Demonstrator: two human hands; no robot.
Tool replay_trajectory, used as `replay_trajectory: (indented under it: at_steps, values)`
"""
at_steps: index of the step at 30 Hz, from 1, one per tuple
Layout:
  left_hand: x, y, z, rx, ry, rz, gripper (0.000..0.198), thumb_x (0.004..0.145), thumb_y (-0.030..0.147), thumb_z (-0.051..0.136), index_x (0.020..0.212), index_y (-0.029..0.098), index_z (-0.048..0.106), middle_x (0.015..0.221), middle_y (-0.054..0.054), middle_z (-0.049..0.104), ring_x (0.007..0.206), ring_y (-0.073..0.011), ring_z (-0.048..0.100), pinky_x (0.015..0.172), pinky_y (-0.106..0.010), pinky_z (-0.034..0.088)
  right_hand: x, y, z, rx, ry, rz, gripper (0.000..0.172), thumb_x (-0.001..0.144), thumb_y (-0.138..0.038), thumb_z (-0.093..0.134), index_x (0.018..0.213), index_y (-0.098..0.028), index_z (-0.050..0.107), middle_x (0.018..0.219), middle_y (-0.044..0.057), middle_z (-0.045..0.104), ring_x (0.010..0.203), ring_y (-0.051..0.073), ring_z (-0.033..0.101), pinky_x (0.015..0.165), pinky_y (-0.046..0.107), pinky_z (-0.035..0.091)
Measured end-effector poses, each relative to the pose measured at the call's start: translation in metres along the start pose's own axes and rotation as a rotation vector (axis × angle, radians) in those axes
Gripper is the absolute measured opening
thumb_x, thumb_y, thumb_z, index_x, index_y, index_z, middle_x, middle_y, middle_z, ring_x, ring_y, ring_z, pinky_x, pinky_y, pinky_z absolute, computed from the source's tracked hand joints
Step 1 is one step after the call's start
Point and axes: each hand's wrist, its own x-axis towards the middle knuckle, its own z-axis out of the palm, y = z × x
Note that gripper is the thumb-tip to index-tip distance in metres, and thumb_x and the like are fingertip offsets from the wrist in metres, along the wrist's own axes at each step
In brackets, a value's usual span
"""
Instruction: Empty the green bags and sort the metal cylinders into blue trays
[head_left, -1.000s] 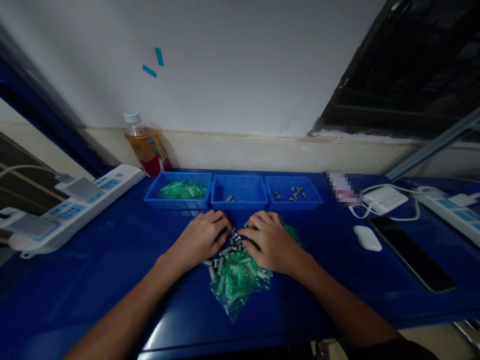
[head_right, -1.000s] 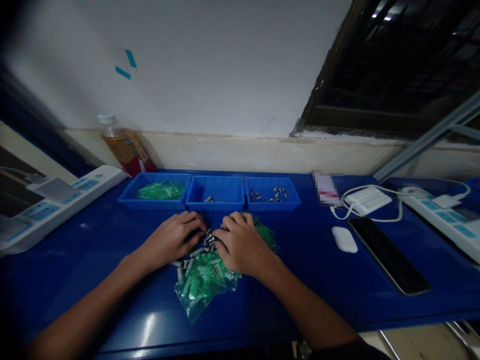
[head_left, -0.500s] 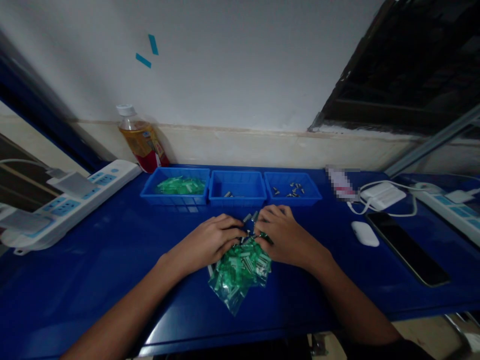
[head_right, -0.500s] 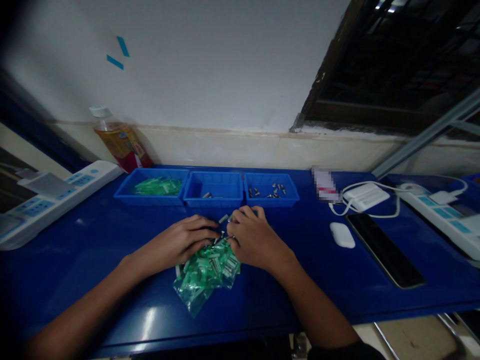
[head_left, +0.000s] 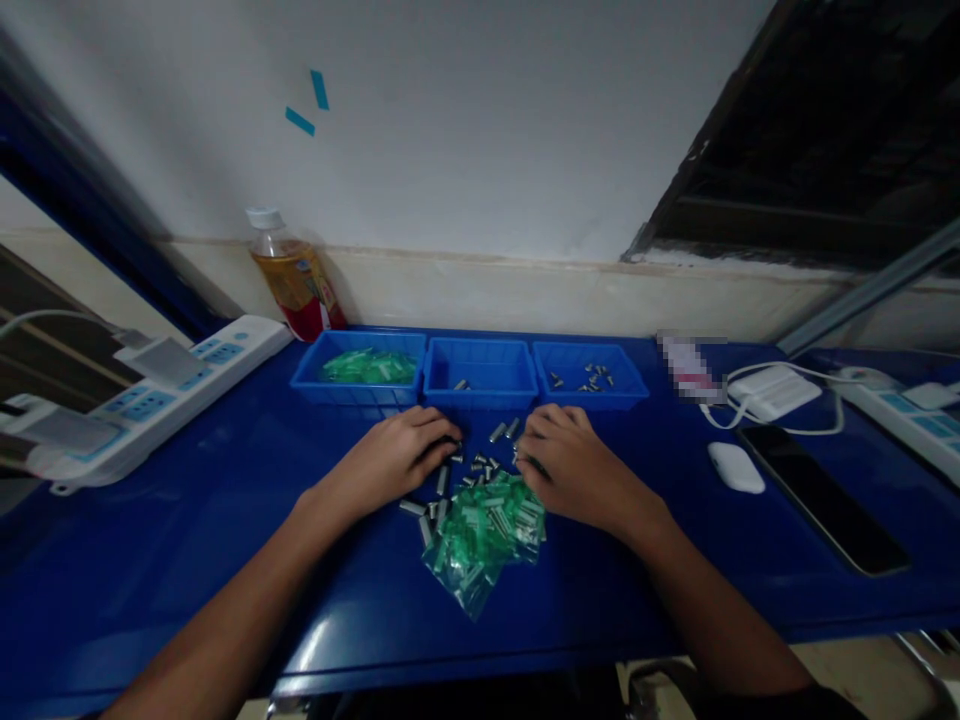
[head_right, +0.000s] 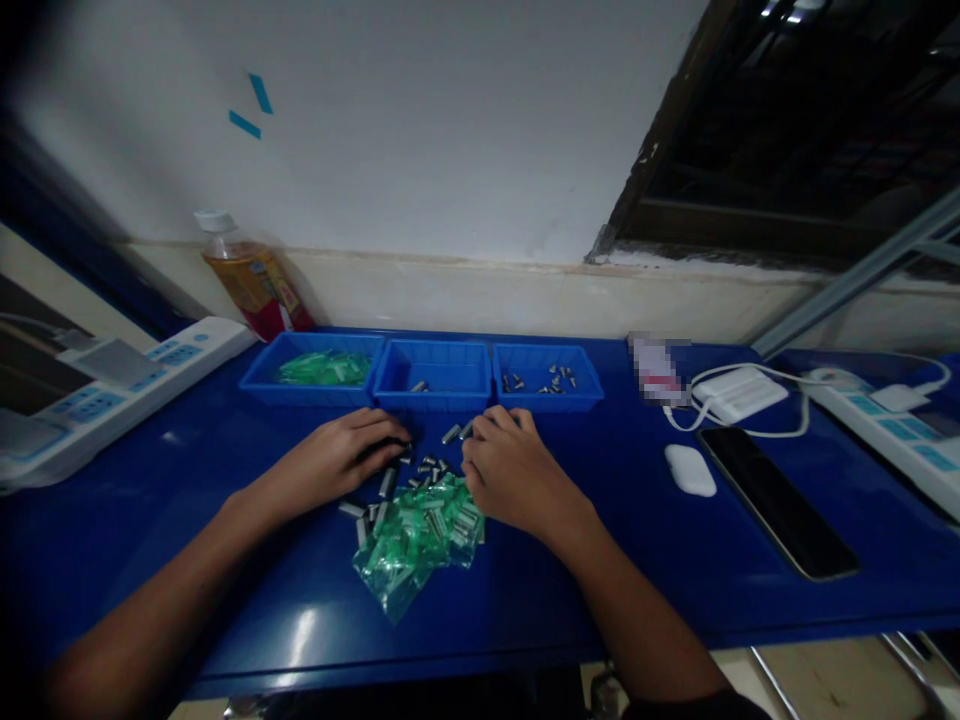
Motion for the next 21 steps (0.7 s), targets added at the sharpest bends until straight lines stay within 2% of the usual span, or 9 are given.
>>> replay_trajectory:
  at_steps: [8,14,17,21]
  values:
    - [-0.001,-0.002,0.008,-0.043,0.008,-0.007,0.023,0.093,0.022,0.044,0.109,0.022,0.061,0.105,-0.005,0.062,0.096,-0.0170,0.059,0.085,-0.030,0.048,0.003,0.001,0.002,-0.023,0.016,0.027,0.009,0.086,-0.020,0.051,0.084,-0.017,0.060,0.093,0.006,0.061,0.098,0.022,0.047,0.081,0.037,0.030]
    - [-0.003,-0.007,0.009,-0.103,0.045,-0.015,0.025,0.091,0.016,0.043,0.109,0.020,0.060,0.105,-0.005,0.061,0.096,-0.0165,0.059,0.086,-0.030,0.048,-0.001,0.010,0.002,-0.078,0.009,0.086,0.012,0.085,-0.019,0.051,0.076,-0.017,0.058,0.086,0.006,0.060,0.096,0.023,0.047,0.081,0.037,0.029]
    - [-0.002,-0.003,0.008,-0.102,0.042,-0.003,0.024,0.092,0.019,0.042,0.108,0.020,0.060,0.104,-0.006,0.062,0.095,-0.0169,0.059,0.087,-0.031,0.048,0.001,0.012,0.004,-0.070,0.059,0.103,0.008,0.085,-0.020,0.053,0.088,-0.018,0.059,0.090,0.006,0.060,0.096,0.023,0.047,0.080,0.036,0.029]
    - [-0.001,0.005,0.007,-0.100,0.013,0.046,0.025,0.094,0.021,0.040,0.108,0.019,0.060,0.103,-0.006,0.062,0.095,-0.0164,0.059,0.087,-0.031,0.048,0.006,0.014,0.011,-0.076,0.083,0.096,0.015,0.083,-0.019,0.056,0.097,-0.018,0.057,0.096,0.007,0.059,0.097,0.023,0.046,0.078,0.035,0.029]
